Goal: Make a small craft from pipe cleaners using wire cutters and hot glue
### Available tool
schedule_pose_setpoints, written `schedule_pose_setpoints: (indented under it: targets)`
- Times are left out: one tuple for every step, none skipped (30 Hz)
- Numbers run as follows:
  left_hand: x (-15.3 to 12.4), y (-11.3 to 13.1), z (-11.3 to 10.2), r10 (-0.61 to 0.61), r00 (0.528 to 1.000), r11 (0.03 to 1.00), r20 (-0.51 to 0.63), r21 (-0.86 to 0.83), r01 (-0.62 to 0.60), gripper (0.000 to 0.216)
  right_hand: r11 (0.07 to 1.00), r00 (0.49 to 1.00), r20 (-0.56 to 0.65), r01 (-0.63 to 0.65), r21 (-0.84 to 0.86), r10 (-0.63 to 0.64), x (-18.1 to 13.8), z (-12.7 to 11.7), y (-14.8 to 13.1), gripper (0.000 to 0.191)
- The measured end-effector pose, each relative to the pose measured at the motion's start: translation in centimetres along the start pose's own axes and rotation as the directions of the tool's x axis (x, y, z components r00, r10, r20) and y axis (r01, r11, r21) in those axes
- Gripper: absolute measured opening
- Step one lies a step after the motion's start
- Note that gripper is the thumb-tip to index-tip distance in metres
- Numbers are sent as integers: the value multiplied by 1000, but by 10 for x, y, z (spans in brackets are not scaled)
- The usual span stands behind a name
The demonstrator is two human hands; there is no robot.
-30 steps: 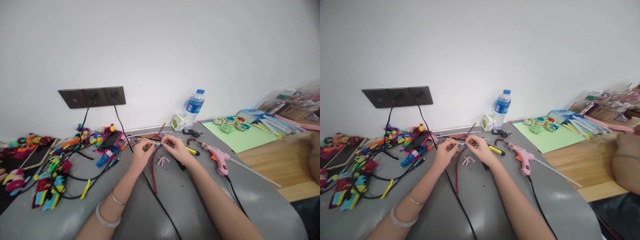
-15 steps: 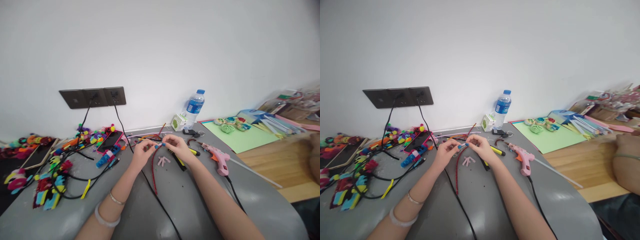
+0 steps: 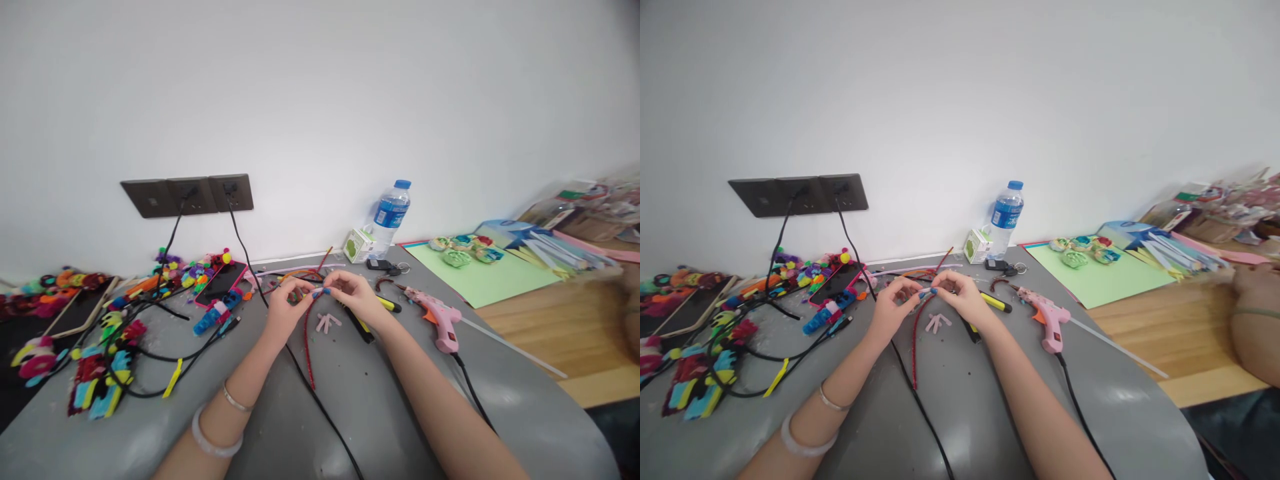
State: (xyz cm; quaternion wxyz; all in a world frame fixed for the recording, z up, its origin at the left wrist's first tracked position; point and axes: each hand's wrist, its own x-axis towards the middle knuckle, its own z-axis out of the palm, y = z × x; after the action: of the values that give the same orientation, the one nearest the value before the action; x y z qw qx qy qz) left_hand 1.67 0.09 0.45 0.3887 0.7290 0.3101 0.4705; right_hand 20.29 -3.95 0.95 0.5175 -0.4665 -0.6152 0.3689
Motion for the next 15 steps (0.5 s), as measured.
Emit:
schedule_pose_setpoints:
  targets:
    - [0,0,0,-1,1000,1000,-1,0,1,6,1000,1000,2,1,-10,-1,0,0,0,21]
    - [0,1,1,-3,1000,1000,0,-1,3,6,1000,1000,2,3,-18,-3,0,1,-1,22]
    - [-1,1,1,-6,1000,1000,2,-5,6,7,1000,1000,-2,6,-22,-6,0,1,-1,22]
    - [-1,1,1,-9,1000,1000,2,-11,9,8,1000,1000,-8,7,-19,-8,0,1,-2,22]
    - [0,2,0,-11,1000,1000,1,-21,11,10,1000,1000,-17,7,-12,-8,0,1,-2,23]
    - [0,4,-1,-11,1000,999,-3,-34,11,11,1000,1000,-27,5,0,-5,0,1,-3,23]
    - [0,7,-2,-9,1000,999,-7,-50,8,13,1000,999,-35,1,11,0,1,1,-3,23]
    - [0,11,-3,-6,1000,998,-7,-69,5,14,1000,999,-43,-4,16,5,1,1,-4,24]
    - [0,18,-4,3,1000,996,-8,-91,-4,17,1000,999,-49,-9,14,9,1,1,-4,25]
    - [-1,26,-5,10,1000,992,6,-124,-9,19,1000,998,-55,-13,8,13,1,0,-4,25]
    - [-3,37,-6,19,999,985,36,-174,-12,21,1000,998,-59,-14,0,14,1,0,-4,25]
    - [-6,50,-6,25,997,971,67,-239,-8,24,1000,998,-64,-13,-8,13,1,-1,-4,25]
    - [-10,65,-7,22,993,948,120,-319,18,26,1000,998,-69,-11,-12,10,1,-1,-3,25]
    - [-15,80,-8,28,984,908,176,-415,49,30,1000,997,-73,-7,-10,7,1,-2,-3,25]
    - [-21,96,-10,48,972,849,231,-523,82,37,1000,997,-76,-6,-6,6,1,-2,-2,26]
